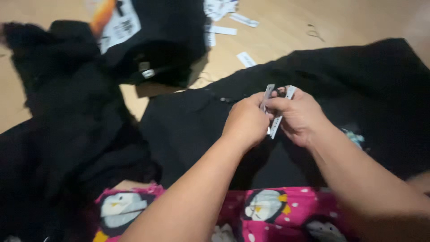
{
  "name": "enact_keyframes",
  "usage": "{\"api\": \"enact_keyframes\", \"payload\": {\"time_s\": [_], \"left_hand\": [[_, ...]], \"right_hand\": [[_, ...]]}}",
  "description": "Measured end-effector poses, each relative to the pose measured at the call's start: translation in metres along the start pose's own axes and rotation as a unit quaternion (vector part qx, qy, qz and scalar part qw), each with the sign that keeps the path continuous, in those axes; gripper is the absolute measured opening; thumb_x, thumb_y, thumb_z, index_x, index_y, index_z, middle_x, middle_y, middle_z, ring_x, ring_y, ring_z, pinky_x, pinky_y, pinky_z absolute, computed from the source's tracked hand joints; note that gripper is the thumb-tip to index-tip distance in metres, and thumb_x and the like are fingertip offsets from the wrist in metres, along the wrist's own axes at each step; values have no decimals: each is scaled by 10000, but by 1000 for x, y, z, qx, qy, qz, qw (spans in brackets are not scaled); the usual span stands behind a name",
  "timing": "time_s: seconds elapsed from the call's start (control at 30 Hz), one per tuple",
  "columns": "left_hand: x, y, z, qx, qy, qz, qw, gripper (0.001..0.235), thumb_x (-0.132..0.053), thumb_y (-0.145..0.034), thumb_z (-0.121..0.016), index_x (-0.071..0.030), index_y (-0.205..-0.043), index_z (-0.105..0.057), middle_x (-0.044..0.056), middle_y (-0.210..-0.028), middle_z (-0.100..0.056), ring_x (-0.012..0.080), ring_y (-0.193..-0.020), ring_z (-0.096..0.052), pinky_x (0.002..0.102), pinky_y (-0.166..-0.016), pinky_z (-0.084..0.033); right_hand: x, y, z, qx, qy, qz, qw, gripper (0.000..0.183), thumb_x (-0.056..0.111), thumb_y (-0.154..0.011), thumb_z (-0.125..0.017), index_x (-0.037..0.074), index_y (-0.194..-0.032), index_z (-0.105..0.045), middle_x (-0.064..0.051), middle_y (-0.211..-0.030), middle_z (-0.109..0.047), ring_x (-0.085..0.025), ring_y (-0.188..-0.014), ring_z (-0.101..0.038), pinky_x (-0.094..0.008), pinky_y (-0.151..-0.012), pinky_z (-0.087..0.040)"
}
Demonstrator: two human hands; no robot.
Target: The person sits on the floor and attaches white rectangular tags to black t-shirts using a needle and thread. They thread the needle, sew the tag onto the fabric, and tie off the thread.
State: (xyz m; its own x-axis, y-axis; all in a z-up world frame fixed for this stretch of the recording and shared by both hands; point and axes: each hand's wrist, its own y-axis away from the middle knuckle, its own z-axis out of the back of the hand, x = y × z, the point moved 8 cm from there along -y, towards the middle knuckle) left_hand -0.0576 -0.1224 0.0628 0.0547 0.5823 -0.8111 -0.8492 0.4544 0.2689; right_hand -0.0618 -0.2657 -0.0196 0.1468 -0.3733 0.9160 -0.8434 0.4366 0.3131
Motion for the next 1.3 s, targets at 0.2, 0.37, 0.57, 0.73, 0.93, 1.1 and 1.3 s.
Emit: {"api": "enact_keyframes", "payload": {"time_s": [0.2,0.37,0.57,0.73,0.93,1.1,1.3], "left_hand": [[-20,2,-56,51,-30,-19,998,585,-179,-956,-514,-140,-1537,-459,239,-1380,-631,426,-1357,-546,565,-1106,-447],[28,-7,-104,51,-276,-107,954,720,-410,-884,-656,-244,-1540,-413,110,-1636,-346,381,-1511,-246,564,-1130,-258],[53,19,-109,271,-403,11,874,852,-652,-977,-359,-315,-1668,9,26,-1751,209,280,-1596,250,505,-1266,134],[52,21,-108,279,-397,-3,874,856,-654,-971,-336,-310,-1667,25,20,-1750,212,267,-1593,265,487,-1260,152],[49,25,-104,281,-386,-39,878,1383,-826,-584,-605,-260,-1667,42,75,-1741,224,312,-1581,276,557,-1227,185],[56,23,-106,251,-385,-56,886,1362,-857,-589,-586,-265,-1662,7,66,-1744,176,300,-1585,243,554,-1229,170],[63,20,-109,200,-385,-109,894,1238,-905,-661,-485,-264,-1648,-99,89,-1738,52,333,-1587,143,577,-1221,127]], "right_hand": [[22,6,80,-62,76,38,994,306,-83,-746,-785,49,-947,-595,-9,-708,-585,-141,-607,-663,-233,-537,-572],[60,5,146,-183,110,8,977,285,-89,-827,-746,141,-900,-594,-16,-832,-634,-137,-655,-651,-235,-545,-577],[87,28,164,-172,379,-50,908,43,85,-1002,-683,84,-1034,-654,-113,-903,-649,-231,-761,-597,-370,-638,-467],[77,28,174,-189,235,-69,951,225,56,-954,-693,212,-1071,-579,-4,-927,-636,-122,-691,-582,-254,-603,-499],[42,13,179,-164,205,-112,958,208,38,-969,-675,199,-1047,-569,-21,-814,-591,-147,-626,-576,-278,-544,-503],[-7,2,196,-190,196,-148,950,241,19,-930,-683,194,-1048,-567,-53,-870,-657,-163,-654,-632,-237,-531,-507],[41,17,144,-171,249,-172,937,200,193,-1007,-666,235,-1182,-581,15,-887,-675,-88,-680,-623,-206,-519,-428]]}}
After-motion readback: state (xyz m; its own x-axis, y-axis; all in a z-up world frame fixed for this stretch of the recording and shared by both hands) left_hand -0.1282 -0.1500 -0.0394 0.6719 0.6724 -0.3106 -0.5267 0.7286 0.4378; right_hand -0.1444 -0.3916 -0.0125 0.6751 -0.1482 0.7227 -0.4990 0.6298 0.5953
